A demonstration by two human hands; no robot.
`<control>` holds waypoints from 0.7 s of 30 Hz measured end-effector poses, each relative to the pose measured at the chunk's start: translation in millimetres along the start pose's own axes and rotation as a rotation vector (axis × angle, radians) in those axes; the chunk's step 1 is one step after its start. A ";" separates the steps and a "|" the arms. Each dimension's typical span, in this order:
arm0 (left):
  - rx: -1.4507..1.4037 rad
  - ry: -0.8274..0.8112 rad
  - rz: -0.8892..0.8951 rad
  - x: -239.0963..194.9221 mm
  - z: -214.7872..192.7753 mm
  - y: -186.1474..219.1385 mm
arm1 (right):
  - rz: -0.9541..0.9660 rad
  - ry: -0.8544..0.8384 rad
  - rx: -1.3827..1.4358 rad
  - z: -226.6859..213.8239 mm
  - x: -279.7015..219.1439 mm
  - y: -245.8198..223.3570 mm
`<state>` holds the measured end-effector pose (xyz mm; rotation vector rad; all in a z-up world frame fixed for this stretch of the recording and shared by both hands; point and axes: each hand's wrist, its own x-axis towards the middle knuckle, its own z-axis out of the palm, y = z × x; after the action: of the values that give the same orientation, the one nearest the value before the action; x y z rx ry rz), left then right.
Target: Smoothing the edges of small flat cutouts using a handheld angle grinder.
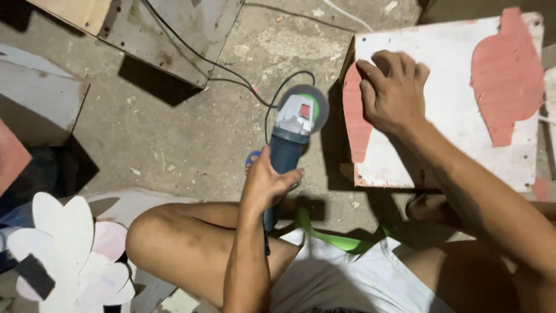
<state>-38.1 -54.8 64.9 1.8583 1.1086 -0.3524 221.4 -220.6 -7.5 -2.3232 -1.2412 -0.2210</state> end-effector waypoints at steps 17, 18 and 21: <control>0.222 -0.322 0.114 24.9 -37.7 62.0 | -0.226 0.015 -0.083 1.5 2.4 27.8; 0.227 -0.323 0.115 25.6 -39.7 62.9 | -0.221 0.018 -0.083 2.2 3.3 28.1; 0.240 -0.342 0.138 24.7 -40.3 61.9 | -0.192 -0.026 -0.070 3.8 0.8 29.2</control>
<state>17.8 -19.3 106.0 1.9773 0.7267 -0.7185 245.4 -231.7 -20.6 -2.2712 -1.4933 -0.3045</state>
